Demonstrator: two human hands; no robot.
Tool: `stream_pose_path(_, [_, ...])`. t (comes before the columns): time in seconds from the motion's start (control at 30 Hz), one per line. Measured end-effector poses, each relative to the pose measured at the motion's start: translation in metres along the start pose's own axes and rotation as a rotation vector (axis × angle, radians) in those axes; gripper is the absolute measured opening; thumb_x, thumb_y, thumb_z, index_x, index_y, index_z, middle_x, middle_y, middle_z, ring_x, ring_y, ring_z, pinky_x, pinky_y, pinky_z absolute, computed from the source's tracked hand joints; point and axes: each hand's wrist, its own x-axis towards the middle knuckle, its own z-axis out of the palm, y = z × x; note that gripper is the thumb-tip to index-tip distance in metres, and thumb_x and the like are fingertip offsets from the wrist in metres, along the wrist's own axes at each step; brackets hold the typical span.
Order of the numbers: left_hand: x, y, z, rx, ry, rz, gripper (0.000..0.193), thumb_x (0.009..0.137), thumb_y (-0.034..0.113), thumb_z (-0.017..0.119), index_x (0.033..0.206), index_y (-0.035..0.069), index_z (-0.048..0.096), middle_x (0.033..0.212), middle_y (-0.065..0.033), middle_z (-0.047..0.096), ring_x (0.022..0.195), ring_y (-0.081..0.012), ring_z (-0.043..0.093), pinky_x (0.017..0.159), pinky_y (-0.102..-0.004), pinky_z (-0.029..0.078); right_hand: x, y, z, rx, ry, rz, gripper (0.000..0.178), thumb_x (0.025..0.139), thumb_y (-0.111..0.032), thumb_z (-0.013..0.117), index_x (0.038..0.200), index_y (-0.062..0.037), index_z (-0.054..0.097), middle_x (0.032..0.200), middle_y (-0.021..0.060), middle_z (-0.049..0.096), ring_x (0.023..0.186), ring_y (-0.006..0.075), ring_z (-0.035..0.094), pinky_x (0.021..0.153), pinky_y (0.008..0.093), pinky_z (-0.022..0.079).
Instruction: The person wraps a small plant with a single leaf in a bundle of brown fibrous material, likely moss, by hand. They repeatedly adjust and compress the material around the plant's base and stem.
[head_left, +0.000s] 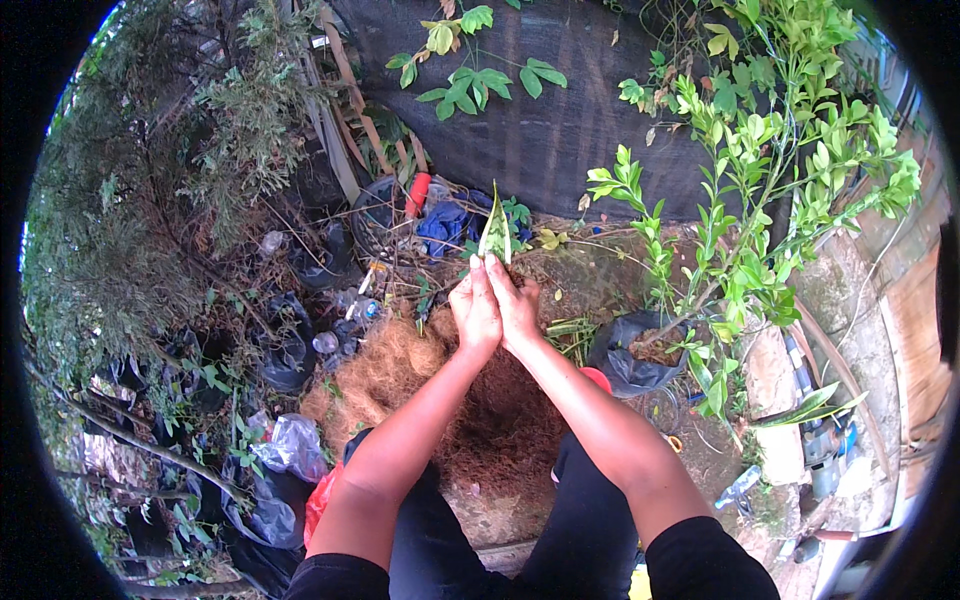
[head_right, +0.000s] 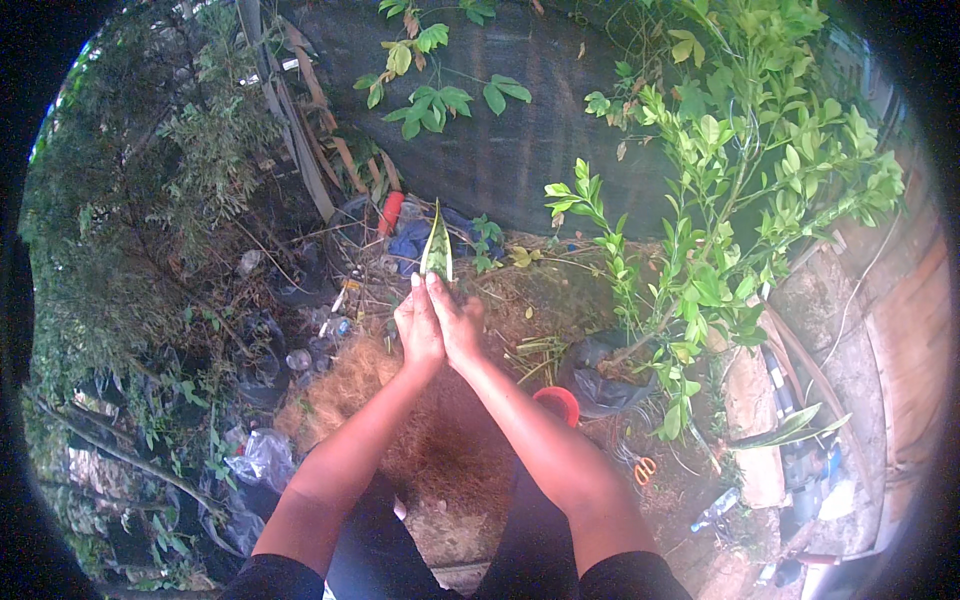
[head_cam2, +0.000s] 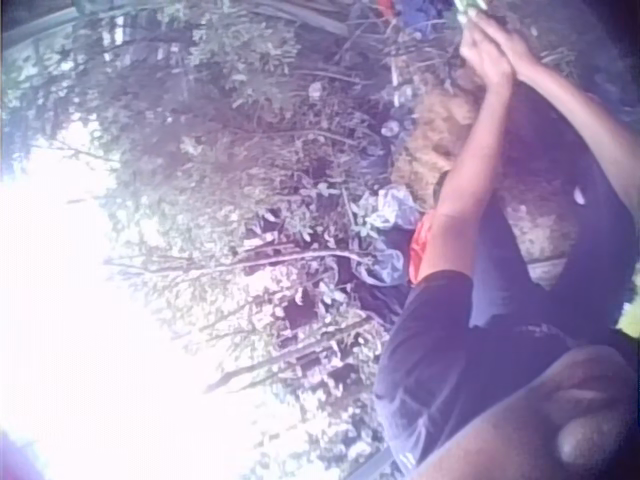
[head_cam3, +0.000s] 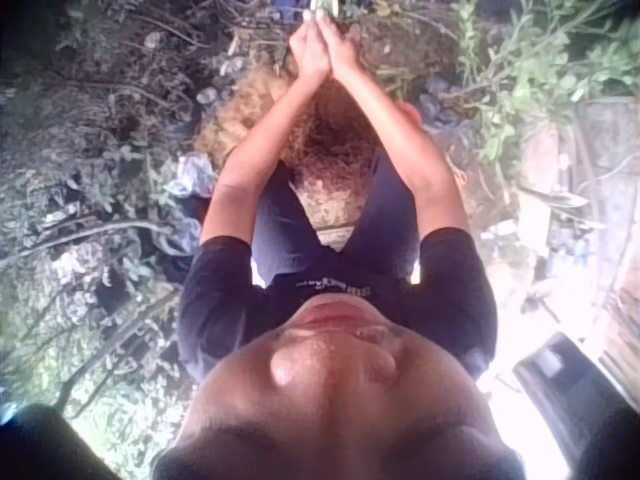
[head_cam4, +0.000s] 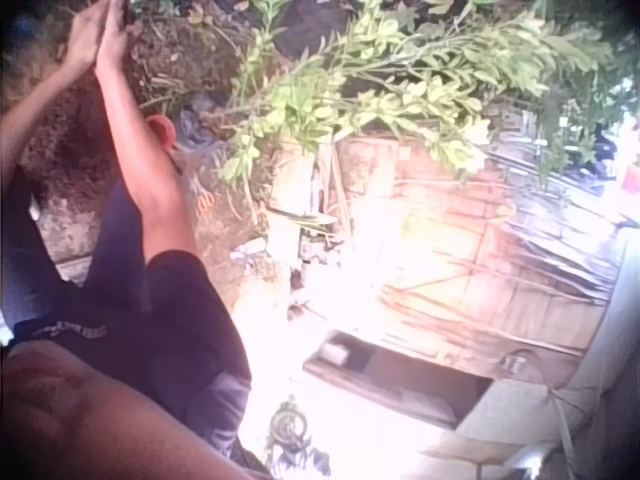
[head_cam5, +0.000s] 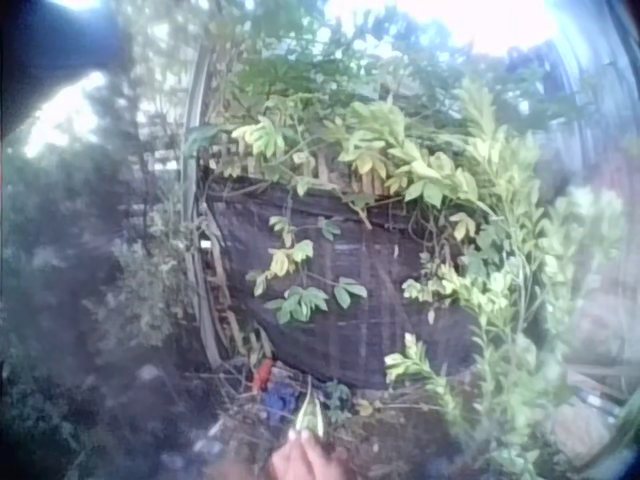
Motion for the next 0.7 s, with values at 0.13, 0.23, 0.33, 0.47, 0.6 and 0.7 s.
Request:
stream_pose_path(0.13, [0.005, -0.002, -0.002, 0.030, -0.025, -0.023, 0.045, 0.109, 0.040, 0.047, 0.079, 0.009, 0.060, 0.072, 0.0058, 0.054, 0.066, -0.0042, 0.044, 0.057, -0.0254, 0.037, 0.008, 0.009, -0.007, -0.006, -0.027, 0.017, 0.023, 0.096, -0.024, 0.073, 0.096, -0.0004, 0.074, 0.087, 0.0025, 0.071, 0.074, 0.0075, 0.063, 0.063, 0.0245, 0.049])
stream_pose_path(0.23, [0.010, -0.006, -0.004, -0.066, -0.029, -0.057, 0.037, 0.108, 0.034, 0.048, 0.084, 0.009, 0.061, 0.076, 0.0060, 0.055, 0.069, -0.0044, 0.046, 0.060, -0.0251, 0.038, 0.018, 0.016, -0.009, -0.240, 0.102, 0.120, 0.023, 0.094, -0.023, 0.074, 0.095, 0.0000, 0.074, 0.088, 0.0029, 0.072, 0.074, 0.0089, 0.064, 0.064, 0.0260, 0.050])
stream_pose_path(0.33, [0.013, -0.010, -0.006, -0.173, -0.010, -0.075, 0.030, 0.107, 0.030, 0.049, 0.088, 0.011, 0.062, 0.078, 0.0064, 0.054, 0.070, -0.0051, 0.047, 0.063, -0.0250, 0.039, 0.020, 0.018, -0.007, -0.365, 0.132, 0.042, 0.045, 0.085, -0.035, 0.081, 0.079, 0.0057, 0.065, 0.080, 0.0125, 0.069, 0.067, 0.0151, 0.063, 0.059, 0.0347, 0.051])
stream_pose_path(0.47, [0.013, -0.015, -0.008, -0.258, -0.006, -0.069, 0.032, 0.107, 0.032, 0.048, 0.086, 0.012, 0.061, 0.076, 0.0062, 0.053, 0.069, -0.0057, 0.047, 0.062, -0.0258, 0.039, 0.012, 0.012, -0.008, -0.274, -0.058, -0.033, 0.038, 0.087, -0.033, 0.078, 0.092, 0.0034, 0.071, 0.085, 0.0070, 0.072, 0.073, 0.0170, 0.065, 0.067, 0.0328, 0.052])
stream_pose_path(0.6, [0.016, -0.017, -0.014, -0.175, -0.059, -0.110, 0.036, 0.108, 0.039, 0.048, 0.099, 0.008, 0.065, 0.086, 0.0021, 0.062, 0.076, -0.0094, 0.055, 0.068, -0.0289, 0.046, 0.016, 0.010, -0.015, -0.331, -0.092, 0.115, 0.046, 0.093, -0.042, 0.069, 0.113, -0.0010, 0.070, 0.106, 0.0083, 0.071, 0.095, 0.0180, 0.064, 0.085, 0.0347, 0.050])
stream_pose_path(0.7, [0.016, -0.017, -0.014, -0.207, -0.073, -0.170, 0.046, 0.108, 0.042, 0.045, 0.122, 0.002, 0.063, 0.109, -0.0056, 0.066, 0.098, -0.0143, 0.060, 0.088, -0.0318, 0.049, 0.026, 0.014, -0.016, -0.040, -0.027, 0.255, 0.065, 0.099, -0.056, 0.053, 0.138, -0.0031, 0.056, 0.133, 0.0115, 0.061, 0.122, 0.0188, 0.054, 0.109, 0.0358, 0.037])
